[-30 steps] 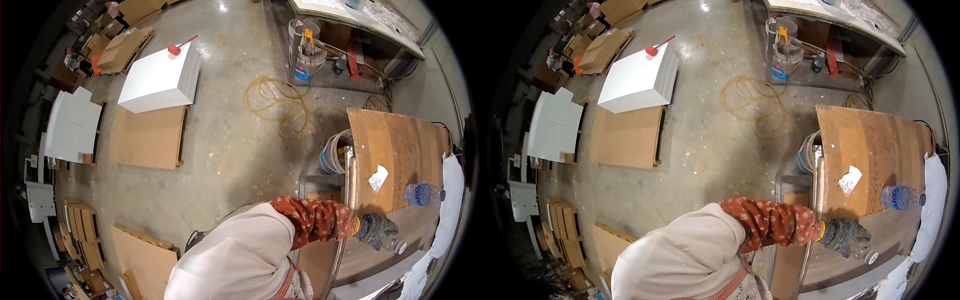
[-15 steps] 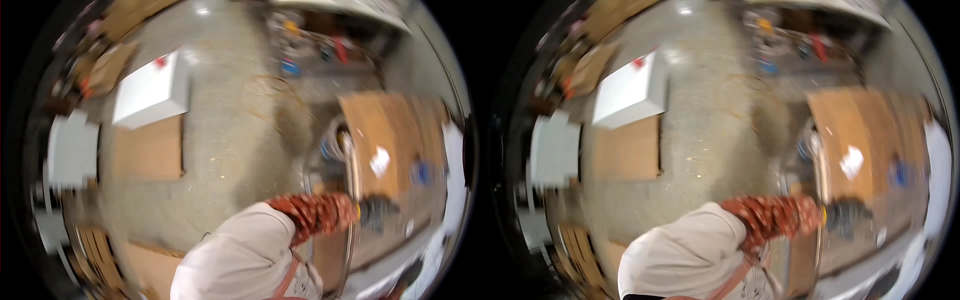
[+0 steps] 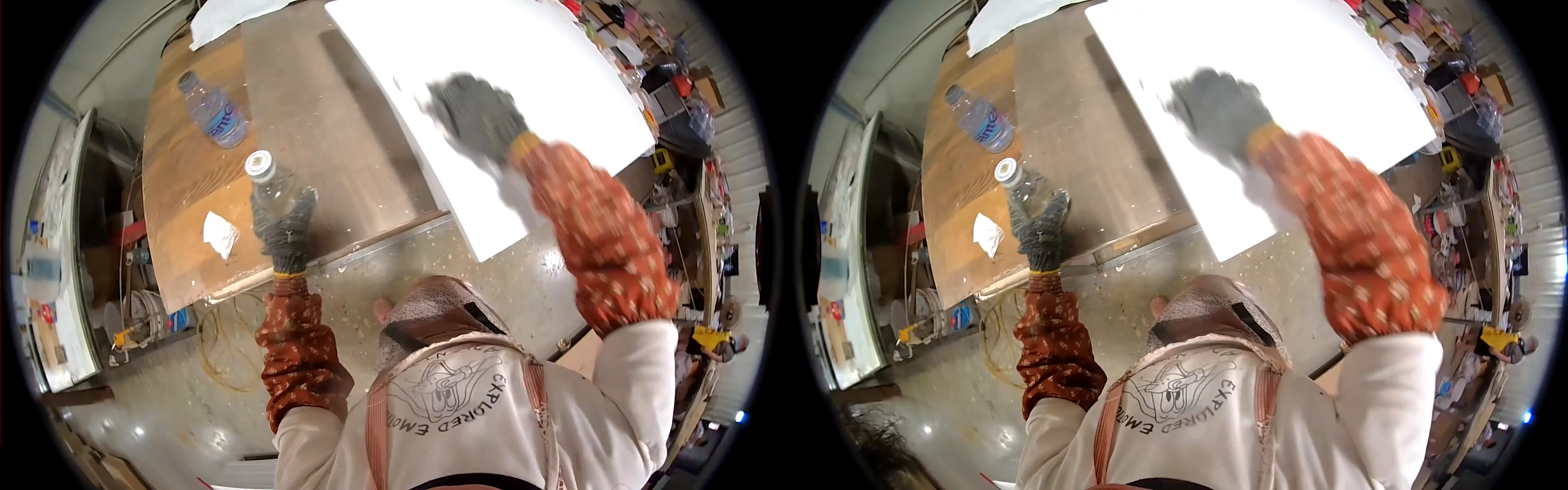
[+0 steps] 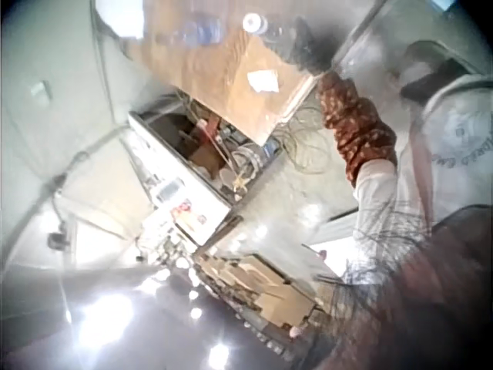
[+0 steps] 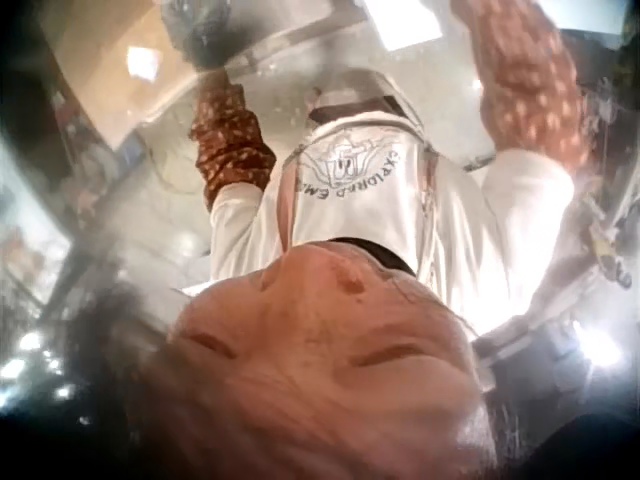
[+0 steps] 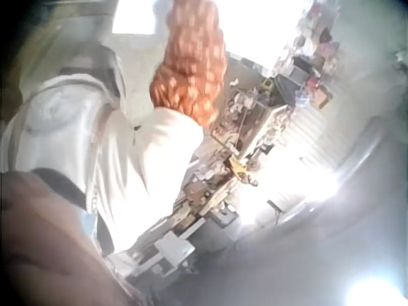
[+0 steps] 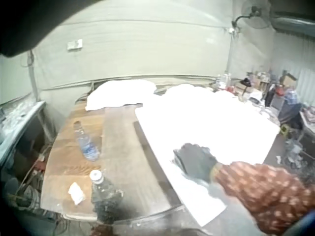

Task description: The person wipes the surfaces and edges of white wooden boards with a cloth. They hold a clear bottle in one hand and rub a cloth over the boards, occasionally lifting and turning them to reach different areas.

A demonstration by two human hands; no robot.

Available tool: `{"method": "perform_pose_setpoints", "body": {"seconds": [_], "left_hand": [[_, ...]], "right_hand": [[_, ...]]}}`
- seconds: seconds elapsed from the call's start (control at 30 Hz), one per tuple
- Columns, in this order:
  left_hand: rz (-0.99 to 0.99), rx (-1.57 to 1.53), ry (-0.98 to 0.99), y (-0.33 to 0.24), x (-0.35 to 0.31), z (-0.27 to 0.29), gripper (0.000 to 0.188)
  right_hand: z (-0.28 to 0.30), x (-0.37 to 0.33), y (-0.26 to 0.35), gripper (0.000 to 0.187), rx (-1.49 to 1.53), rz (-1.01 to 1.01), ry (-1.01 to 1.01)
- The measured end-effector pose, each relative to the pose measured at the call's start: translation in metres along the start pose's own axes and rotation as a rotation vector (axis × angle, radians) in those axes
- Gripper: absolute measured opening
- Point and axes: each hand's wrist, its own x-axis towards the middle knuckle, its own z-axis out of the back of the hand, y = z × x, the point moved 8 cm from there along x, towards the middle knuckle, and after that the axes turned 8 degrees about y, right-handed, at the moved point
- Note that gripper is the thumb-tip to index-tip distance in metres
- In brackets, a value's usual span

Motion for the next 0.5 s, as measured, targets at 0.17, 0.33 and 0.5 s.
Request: {"method": "perform_pose_setpoints", "body": {"seconds": [0.17, 0.33, 0.5], "left_hand": [[0.059, 0.016, 0.007, -0.058, -0.037, -0.019, 0.057], [-0.401, 0.639, -0.043, -0.098, -0.075, -0.007, 0.062], [0.152, -0.047, -0.001, -0.133, -0.109, -0.032, 0.072]], "right_hand": [[0.009, 0.036, -0.025, 0.024, -0.265, 0.205, -0.468], [-0.021, -0.098, 0.040, 0.030, -0.147, 0.551, -0.140], [-0.024, -0.103, -0.074, 0.024, -0.199, 0.406, -0.399]]}}
